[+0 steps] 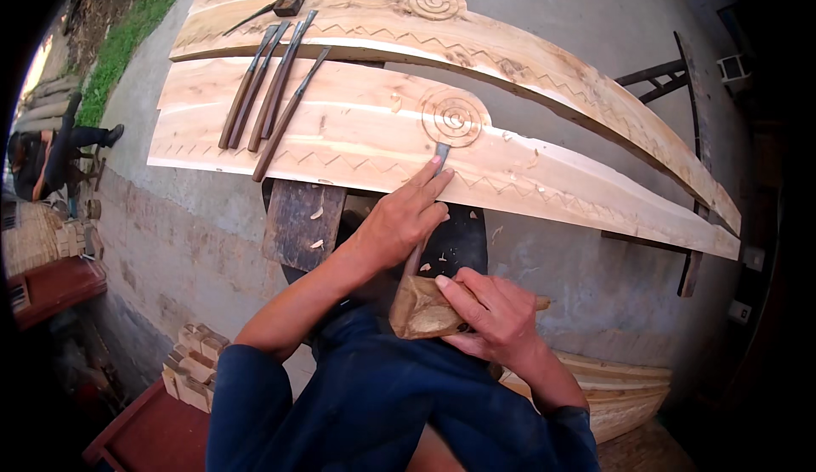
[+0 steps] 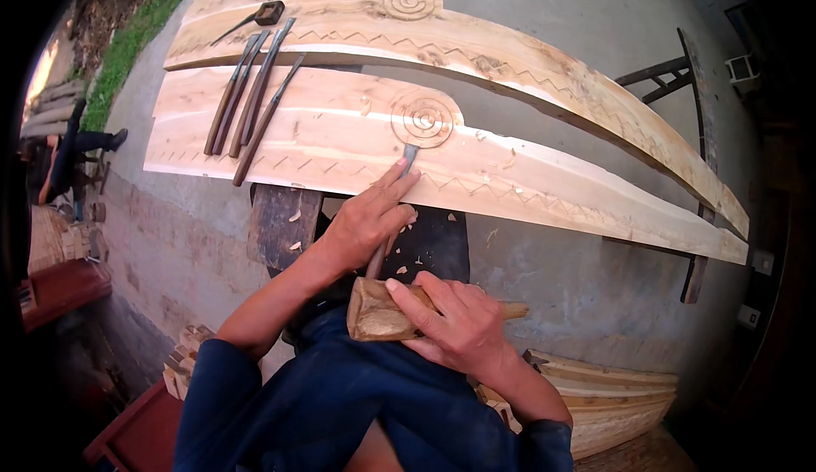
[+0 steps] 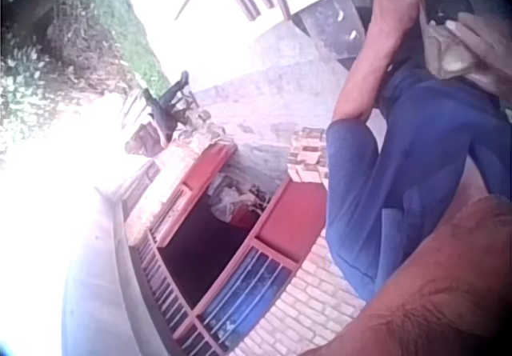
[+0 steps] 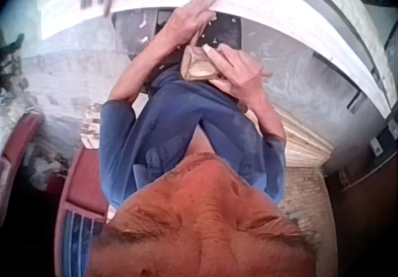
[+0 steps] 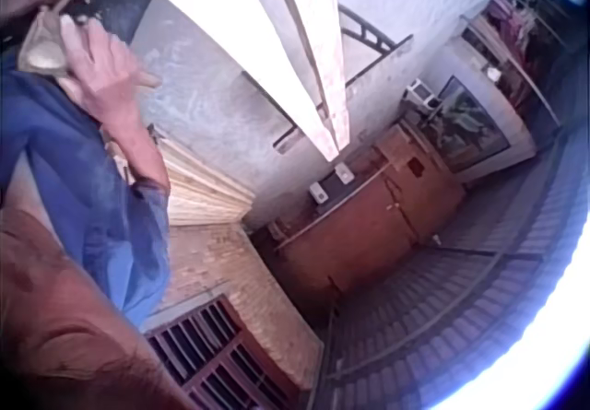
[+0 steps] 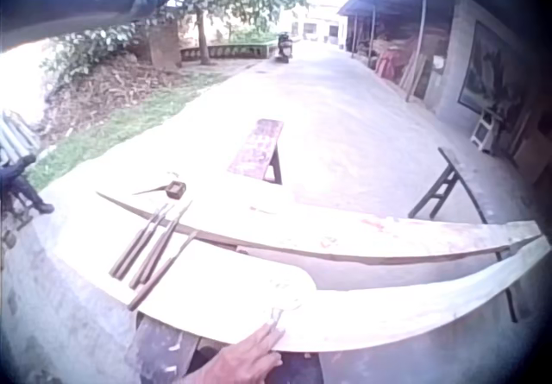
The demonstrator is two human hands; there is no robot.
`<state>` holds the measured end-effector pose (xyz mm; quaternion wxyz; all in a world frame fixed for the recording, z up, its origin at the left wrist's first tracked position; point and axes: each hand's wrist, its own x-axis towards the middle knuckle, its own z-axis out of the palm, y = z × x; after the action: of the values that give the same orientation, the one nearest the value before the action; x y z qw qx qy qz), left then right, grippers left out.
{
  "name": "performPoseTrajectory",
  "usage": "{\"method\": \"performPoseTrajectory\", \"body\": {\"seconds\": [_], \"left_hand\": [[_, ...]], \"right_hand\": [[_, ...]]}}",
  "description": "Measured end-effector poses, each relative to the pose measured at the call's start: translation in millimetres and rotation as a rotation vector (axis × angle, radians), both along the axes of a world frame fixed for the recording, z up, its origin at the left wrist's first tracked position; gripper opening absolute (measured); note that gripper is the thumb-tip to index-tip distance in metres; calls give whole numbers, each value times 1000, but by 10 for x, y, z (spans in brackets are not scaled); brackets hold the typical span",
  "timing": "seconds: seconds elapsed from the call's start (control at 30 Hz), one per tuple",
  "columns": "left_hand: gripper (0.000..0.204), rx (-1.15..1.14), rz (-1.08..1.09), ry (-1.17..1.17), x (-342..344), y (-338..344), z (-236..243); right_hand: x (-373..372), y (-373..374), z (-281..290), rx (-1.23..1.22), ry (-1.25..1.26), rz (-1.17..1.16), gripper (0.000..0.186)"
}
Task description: The person carves decorative spiral designs into a long wooden plank using a chisel and a wooden mallet, striking the chisel to remove small wood chips.
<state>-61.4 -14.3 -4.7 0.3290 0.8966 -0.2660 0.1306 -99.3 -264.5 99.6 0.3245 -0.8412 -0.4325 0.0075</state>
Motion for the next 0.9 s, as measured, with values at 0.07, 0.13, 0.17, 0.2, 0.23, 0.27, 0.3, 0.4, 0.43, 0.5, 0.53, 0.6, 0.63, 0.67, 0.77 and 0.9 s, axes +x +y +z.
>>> {"method": "performPoseTrajectory", "body": {"seconds": [0.07,0.13,0.17,0.2,0.23,0.27,0.3,0.4,0.43,0.5,0.53,0.6,0.63,0.67,0.77,0.9], "left_hand": [[15,7,-12,15,14,33,54],[15,20,-31,19,40,28,77],[15,31,-44,11,52,20,78],[16,45,-47,4,47,41,80],[16,47,-42,-1,41,55,79],[16,76,-46,-1,36,60,74],[16,102,-48,-3,30,64,73],[14,97,-34,19,34,44,68],[14,98,-32,10,40,40,61],[13,112,-35,-48,46,33,34],[13,113,-36,-55,41,39,20],[12,112,-31,-62,39,48,2],[12,111,-30,-70,44,48,-4],[12,94,-18,-59,51,52,-10],[12,69,-10,-68,52,49,-15],[12,54,-8,-102,55,62,-49]], "right_hand": [[4,142,193,-16,-197,124,57],[-133,258,218,-12,-482,259,48],[-163,295,252,-32,-546,323,49],[-170,345,286,-47,-610,396,51],[-194,387,295,-45,-615,400,51],[-222,423,301,-83,-658,455,51],[-247,454,318,-125,-702,513,52],[-300,519,399,-142,-794,536,52],[-300,526,433,-144,-803,537,52],[-314,532,489,-352,-926,505,54],[-343,532,456,-518,-940,455,55],[-370,526,435,-539,-1007,506,56],[-406,523,432,-543,-1014,506,56],[-458,524,430,-458,-988,531,55],[-606,523,461,-327,-965,580,56],[-506,586,458,-659,-958,456,57]]}}
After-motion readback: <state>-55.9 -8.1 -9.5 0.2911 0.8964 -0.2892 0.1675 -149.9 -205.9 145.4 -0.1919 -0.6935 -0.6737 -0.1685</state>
